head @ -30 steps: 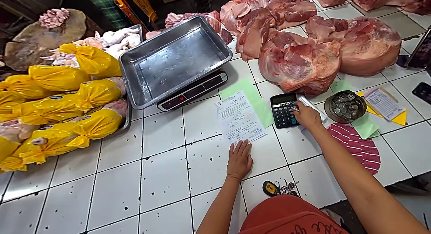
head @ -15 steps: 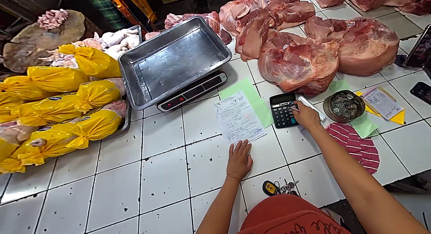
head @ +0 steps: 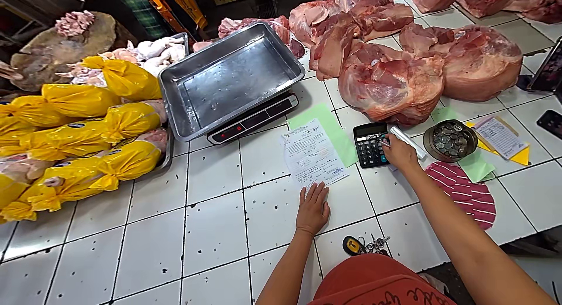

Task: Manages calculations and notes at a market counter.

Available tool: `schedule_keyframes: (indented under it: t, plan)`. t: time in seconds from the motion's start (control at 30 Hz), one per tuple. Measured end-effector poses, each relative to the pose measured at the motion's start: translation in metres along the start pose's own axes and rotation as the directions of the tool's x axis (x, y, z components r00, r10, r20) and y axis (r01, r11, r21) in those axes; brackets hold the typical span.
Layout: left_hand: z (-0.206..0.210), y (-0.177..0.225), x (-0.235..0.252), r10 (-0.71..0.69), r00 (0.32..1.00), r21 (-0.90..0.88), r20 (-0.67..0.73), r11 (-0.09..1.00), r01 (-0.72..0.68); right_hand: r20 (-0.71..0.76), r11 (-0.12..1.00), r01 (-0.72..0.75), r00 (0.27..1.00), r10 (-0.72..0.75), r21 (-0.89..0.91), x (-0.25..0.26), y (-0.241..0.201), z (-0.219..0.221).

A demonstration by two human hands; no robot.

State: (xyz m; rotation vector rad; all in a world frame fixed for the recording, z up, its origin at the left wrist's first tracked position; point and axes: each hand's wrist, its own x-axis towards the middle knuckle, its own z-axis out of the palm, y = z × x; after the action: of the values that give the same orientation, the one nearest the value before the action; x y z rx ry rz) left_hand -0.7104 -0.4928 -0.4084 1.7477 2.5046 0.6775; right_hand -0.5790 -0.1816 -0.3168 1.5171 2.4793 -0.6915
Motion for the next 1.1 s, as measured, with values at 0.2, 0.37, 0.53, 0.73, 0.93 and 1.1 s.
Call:
schedule_keyframes:
  t: [0.2,0.37,0.53,0.73,0.93,1.1]
  plan:
    - [0.000,0.000,0.000,-0.002,1.000,0.004,0.006,1.000,0.002,-0.174,0.987,0.102,0.981,-0.080,0.122,-0.010,-0.007,-0.014]
    - [-0.002,0.001,0.000,-0.003,1.000,0.002,0.020,1.000,0.003,-0.163,0.993,0.104,0.982,-0.095,0.049,-0.004,0.003,0.001]
    - [-0.003,0.000,0.001,-0.002,1.000,-0.002,0.011,1.000,0.002,-0.100,1.000,-0.008,0.995,0.011,0.029,-0.032,0.006,0.004]
    - [-0.002,0.001,0.001,-0.012,1.000,-0.021,0.011,1.000,0.012,0.034,0.933,0.358,0.933,-0.359,0.036,-0.098,0.019,0.064]
    - [-0.002,0.001,0.001,-0.010,1.000,-0.028,0.009,1.000,0.011,0.014,0.950,0.298,0.954,-0.300,0.099,-0.098,0.006,0.064]
    - [0.001,0.001,-0.001,-0.002,1.000,-0.014,-0.009,1.000,0.002,-0.081,0.996,-0.008,0.997,0.015,0.089,-0.037,-0.006,0.020]
